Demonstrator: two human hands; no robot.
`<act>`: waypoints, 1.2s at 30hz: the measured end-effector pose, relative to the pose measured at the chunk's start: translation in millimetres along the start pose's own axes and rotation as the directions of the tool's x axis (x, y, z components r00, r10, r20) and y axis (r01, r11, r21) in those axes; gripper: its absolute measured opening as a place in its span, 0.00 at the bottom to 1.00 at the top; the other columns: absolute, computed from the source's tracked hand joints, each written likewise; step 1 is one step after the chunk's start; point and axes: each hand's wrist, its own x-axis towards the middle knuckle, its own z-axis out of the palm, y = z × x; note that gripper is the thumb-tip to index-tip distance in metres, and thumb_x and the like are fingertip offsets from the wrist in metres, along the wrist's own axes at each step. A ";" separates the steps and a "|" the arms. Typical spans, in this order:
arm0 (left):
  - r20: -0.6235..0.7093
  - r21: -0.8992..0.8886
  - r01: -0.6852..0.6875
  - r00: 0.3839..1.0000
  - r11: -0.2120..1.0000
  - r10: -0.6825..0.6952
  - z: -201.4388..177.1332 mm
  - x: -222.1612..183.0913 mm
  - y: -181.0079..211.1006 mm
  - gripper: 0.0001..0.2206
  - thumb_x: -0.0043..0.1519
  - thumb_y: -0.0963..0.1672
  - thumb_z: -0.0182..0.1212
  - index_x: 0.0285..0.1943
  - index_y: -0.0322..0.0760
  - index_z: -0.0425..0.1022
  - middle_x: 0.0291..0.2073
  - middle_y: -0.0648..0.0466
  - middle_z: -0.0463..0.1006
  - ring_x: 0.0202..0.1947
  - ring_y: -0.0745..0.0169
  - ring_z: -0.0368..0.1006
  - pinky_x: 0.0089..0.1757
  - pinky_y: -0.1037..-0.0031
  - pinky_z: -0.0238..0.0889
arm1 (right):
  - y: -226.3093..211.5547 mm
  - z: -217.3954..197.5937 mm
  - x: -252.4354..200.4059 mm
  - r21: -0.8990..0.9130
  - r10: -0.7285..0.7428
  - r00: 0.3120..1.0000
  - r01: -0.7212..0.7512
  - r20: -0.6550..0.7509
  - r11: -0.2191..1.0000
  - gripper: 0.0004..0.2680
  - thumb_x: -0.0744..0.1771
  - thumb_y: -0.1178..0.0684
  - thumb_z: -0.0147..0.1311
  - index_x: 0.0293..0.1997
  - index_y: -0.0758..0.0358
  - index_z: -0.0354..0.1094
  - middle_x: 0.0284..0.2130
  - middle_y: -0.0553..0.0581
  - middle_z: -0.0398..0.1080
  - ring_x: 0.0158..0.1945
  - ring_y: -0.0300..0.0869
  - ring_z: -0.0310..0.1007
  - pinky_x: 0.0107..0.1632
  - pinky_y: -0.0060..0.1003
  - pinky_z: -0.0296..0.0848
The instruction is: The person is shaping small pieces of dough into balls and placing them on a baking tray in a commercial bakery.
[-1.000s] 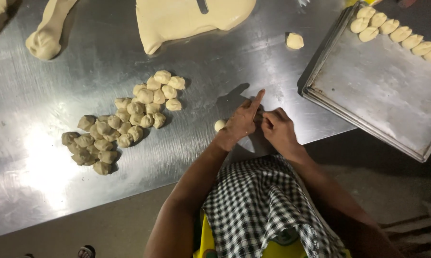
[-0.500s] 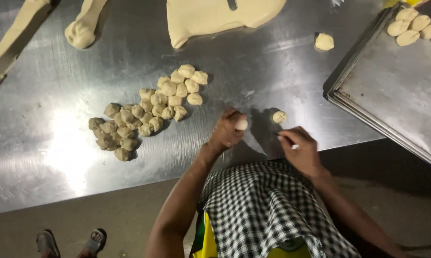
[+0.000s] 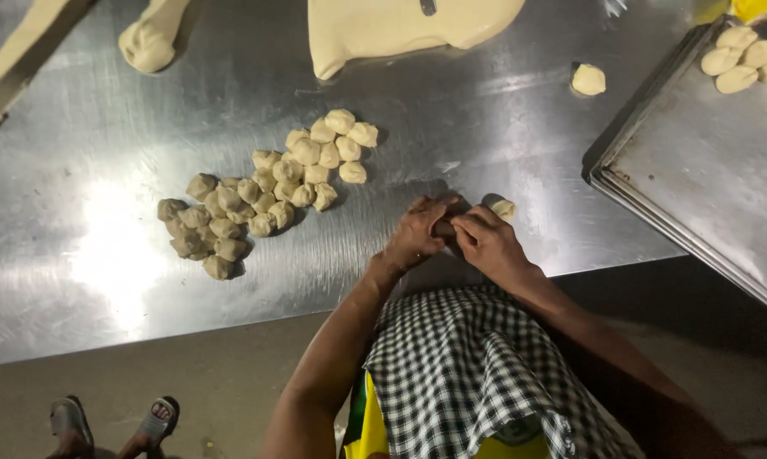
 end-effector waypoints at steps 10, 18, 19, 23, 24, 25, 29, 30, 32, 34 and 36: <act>0.094 0.272 0.237 0.958 0.933 -0.271 -10.8 5.6 33.9 0.50 0.44 0.50 0.81 0.73 0.30 0.55 0.56 0.36 0.68 0.54 0.34 0.65 0.53 0.54 0.65 | -14.7 -43.7 -13.7 -0.075 0.142 0.990 -0.141 0.015 0.987 0.07 0.63 0.63 0.61 0.44 0.69 0.74 0.36 0.61 0.72 0.33 0.46 0.77 0.32 0.35 0.76; 0.014 0.116 0.001 1.000 0.993 -0.003 -13.6 -13.1 4.8 0.47 0.52 0.38 0.71 0.81 0.28 0.43 0.74 0.34 0.58 0.54 0.34 0.70 0.54 0.59 0.71 | -20.1 -0.4 11.4 0.047 0.189 0.977 -0.195 0.100 0.980 0.06 0.64 0.63 0.60 0.43 0.69 0.74 0.33 0.61 0.71 0.27 0.44 0.75 0.27 0.36 0.73; 0.005 0.129 0.002 1.000 0.992 -0.003 -11.6 -12.6 4.1 0.46 0.54 0.38 0.71 0.80 0.27 0.43 0.74 0.34 0.59 0.52 0.35 0.71 0.52 0.59 0.72 | -20.5 4.1 13.9 0.069 0.139 0.986 -0.146 0.092 0.987 0.06 0.64 0.63 0.60 0.44 0.69 0.73 0.36 0.61 0.72 0.29 0.43 0.75 0.28 0.35 0.73; -0.006 0.088 0.063 0.998 0.994 -0.062 -16.2 -6.6 8.0 0.46 0.56 0.39 0.74 0.80 0.30 0.45 0.65 0.37 0.70 0.49 0.38 0.72 0.49 0.59 0.73 | -9.6 11.2 9.4 0.022 0.113 0.980 -0.118 0.162 0.993 0.07 0.64 0.63 0.59 0.45 0.69 0.73 0.36 0.63 0.70 0.29 0.45 0.74 0.28 0.36 0.73; -0.004 0.081 0.064 0.998 0.995 -0.064 -11.8 -13.0 7.1 0.46 0.56 0.39 0.74 0.80 0.30 0.45 0.65 0.37 0.70 0.49 0.38 0.72 0.49 0.59 0.73 | -7.7 0.8 -2.4 0.019 0.120 0.979 -0.125 0.164 0.992 0.07 0.64 0.63 0.59 0.45 0.69 0.73 0.36 0.63 0.70 0.29 0.45 0.74 0.28 0.36 0.73; 0.034 0.030 0.165 0.985 0.986 -0.166 -9.6 -14.7 3.3 0.46 0.57 0.40 0.74 0.81 0.32 0.45 0.58 0.41 0.73 0.49 0.42 0.74 0.49 0.61 0.74 | -3.4 -9.5 -8.6 -0.016 0.139 0.980 -0.138 0.141 0.990 0.08 0.63 0.63 0.59 0.44 0.67 0.74 0.34 0.62 0.71 0.31 0.47 0.75 0.31 0.38 0.74; 0.088 -0.142 0.277 0.960 0.950 -0.267 -13.4 -17.7 1.6 0.46 0.54 0.40 0.75 0.81 0.40 0.48 0.51 0.47 0.77 0.51 0.47 0.74 0.52 0.62 0.75 | 67.5 -56.2 -29.5 -0.101 0.236 0.970 -0.240 -0.052 0.966 0.06 0.66 0.64 0.60 0.45 0.64 0.75 0.38 0.59 0.77 0.36 0.40 0.78 0.37 0.35 0.78; 0.088 -0.146 0.276 0.960 0.950 -0.265 -21.2 -13.5 9.8 0.46 0.54 0.40 0.75 0.81 0.40 0.48 0.51 0.47 0.77 0.51 0.47 0.74 0.52 0.62 0.75 | 78.9 -71.3 -7.2 -0.105 0.236 0.970 -0.240 -0.052 0.965 0.06 0.66 0.64 0.60 0.45 0.64 0.75 0.38 0.59 0.77 0.36 0.40 0.78 0.37 0.35 0.78; 0.072 -0.180 0.109 0.993 0.978 -0.097 -37.9 -2.8 25.4 0.50 0.48 0.40 0.77 0.81 0.42 0.48 0.55 0.45 0.75 0.54 0.45 0.69 0.57 0.58 0.69 | 101.8 -102.0 35.8 -0.058 0.437 0.859 -0.467 -0.267 0.882 0.04 0.70 0.65 0.59 0.48 0.65 0.71 0.33 0.59 0.76 0.31 0.39 0.75 0.33 0.37 0.75; 0.092 -0.153 0.130 0.989 0.980 -0.117 -34.9 -4.6 22.0 0.49 0.50 0.40 0.76 0.81 0.42 0.49 0.58 0.43 0.74 0.57 0.44 0.68 0.58 0.58 0.68 | 143.0 -110.5 71.9 0.210 0.539 0.771 -0.496 -0.339 0.842 0.05 0.70 0.65 0.57 0.48 0.63 0.70 0.35 0.57 0.76 0.30 0.37 0.75 0.31 0.34 0.75; 0.107 -0.120 0.145 0.985 0.982 -0.132 -32.5 -4.8 18.8 0.47 0.53 0.39 0.75 0.81 0.42 0.49 0.62 0.41 0.73 0.59 0.43 0.67 0.59 0.57 0.66 | 187.1 -114.4 101.8 0.467 0.637 0.674 -0.456 -0.375 0.757 0.06 0.69 0.65 0.54 0.48 0.62 0.69 0.36 0.55 0.76 0.29 0.36 0.76 0.29 0.32 0.75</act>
